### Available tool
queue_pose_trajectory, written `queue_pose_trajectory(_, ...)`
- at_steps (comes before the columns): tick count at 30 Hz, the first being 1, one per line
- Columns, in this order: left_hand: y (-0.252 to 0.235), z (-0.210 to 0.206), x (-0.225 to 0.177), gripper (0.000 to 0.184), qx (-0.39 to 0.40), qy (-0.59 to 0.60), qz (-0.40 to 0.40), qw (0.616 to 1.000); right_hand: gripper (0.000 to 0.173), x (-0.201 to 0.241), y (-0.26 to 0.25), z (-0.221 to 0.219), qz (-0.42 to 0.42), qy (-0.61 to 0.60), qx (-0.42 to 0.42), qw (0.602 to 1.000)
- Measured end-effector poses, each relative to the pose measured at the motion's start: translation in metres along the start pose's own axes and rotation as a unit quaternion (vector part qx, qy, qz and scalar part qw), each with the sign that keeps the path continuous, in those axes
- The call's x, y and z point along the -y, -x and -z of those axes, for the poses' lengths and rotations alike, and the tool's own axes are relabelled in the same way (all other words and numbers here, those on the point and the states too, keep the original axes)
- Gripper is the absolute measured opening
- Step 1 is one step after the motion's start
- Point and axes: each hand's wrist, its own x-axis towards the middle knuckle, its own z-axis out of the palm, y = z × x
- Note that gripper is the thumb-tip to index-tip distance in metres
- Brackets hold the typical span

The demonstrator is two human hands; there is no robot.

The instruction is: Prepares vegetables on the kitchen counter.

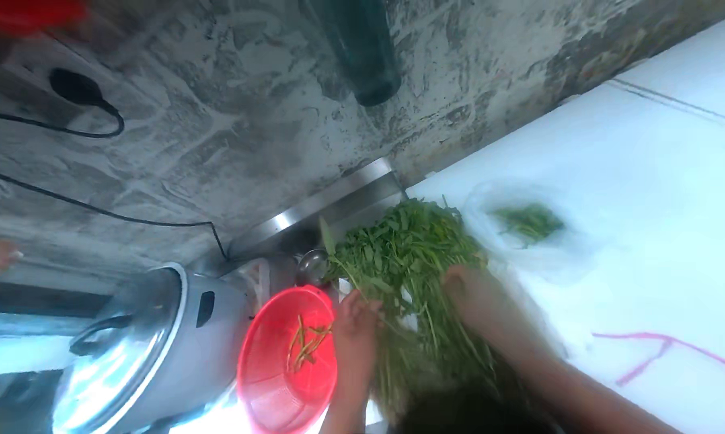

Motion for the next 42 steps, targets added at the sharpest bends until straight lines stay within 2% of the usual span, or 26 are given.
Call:
queue_pose_trajectory(2,0.005,0.007,-0.001,0.043,-0.004,0.012,-0.004,1.000,0.026,0.002,0.010,0.003,0.029,-0.158,-0.011,0.987)
queue_pose_trajectory(4,0.012,0.010,-0.006,0.044,0.007,0.028,-0.021,0.999,0.022,-0.002,0.019,0.003,0.077,-0.250,-0.020,0.965)
queue_pose_trajectory(6,0.019,0.008,-0.008,0.045,0.026,0.048,-0.024,0.998,0.020,-0.001,0.031,0.003,0.105,-0.278,-0.023,0.955)
queue_pose_trajectory(9,0.020,0.000,-0.014,0.049,0.064,0.070,-0.009,0.995,0.019,0.016,0.045,0.003,0.100,-0.297,-0.026,0.949)
queue_pose_trajectory(12,0.017,-0.008,-0.021,0.058,0.086,0.100,-0.022,0.991,0.021,0.035,0.055,0.001,0.102,-0.265,-0.026,0.958)
queue_pose_trajectory(14,0.016,-0.012,-0.022,0.052,0.090,0.114,-0.030,0.989,0.024,0.048,0.062,0.000,0.114,-0.226,-0.010,0.967)
queue_pose_trajectory(18,0.019,-0.014,-0.018,0.036,0.114,0.147,0.007,0.983,0.028,0.049,0.067,-0.009,0.135,-0.157,0.033,0.978)
queue_pose_trajectory(22,0.022,-0.014,-0.008,0.031,0.107,0.190,0.076,0.973,0.025,0.041,0.069,-0.023,0.107,-0.084,0.096,0.986)
queue_pose_trajectory(25,0.028,-0.008,0.003,0.030,0.100,0.199,0.100,0.970,0.025,0.035,0.073,-0.031,0.064,-0.037,0.129,0.989)
queue_pose_trajectory(28,0.033,-0.005,0.012,0.033,0.099,0.207,0.102,0.968,0.025,0.031,0.073,-0.039,0.032,-0.050,0.162,0.985)
queue_pose_trajectory(33,0.035,-0.001,0.021,0.033,0.110,0.227,0.106,0.962,0.031,0.034,0.068,-0.044,0.031,-0.022,0.155,0.987)
queue_pose_trajectory(35,0.034,0.007,0.018,0.032,0.097,0.186,0.112,0.971,0.031,0.037,0.065,-0.036,0.027,-0.018,0.138,0.990)
queue_pose_trajectory(37,0.033,0.022,0.019,0.028,0.060,0.080,0.065,0.993,0.026,0.036,0.063,-0.025,0.022,-0.084,0.124,0.988)
queue_pose_trajectory(39,0.034,0.039,0.023,0.024,0.007,-0.044,-0.037,0.998,0.017,0.039,0.063,-0.013,-0.010,-0.182,0.132,0.974)
queue_pose_trajectory(42,0.032,0.061,0.020,0.024,-0.058,-0.186,-0.222,0.955,0.011,0.044,0.066,0.004,-0.037,-0.260,0.148,0.954)
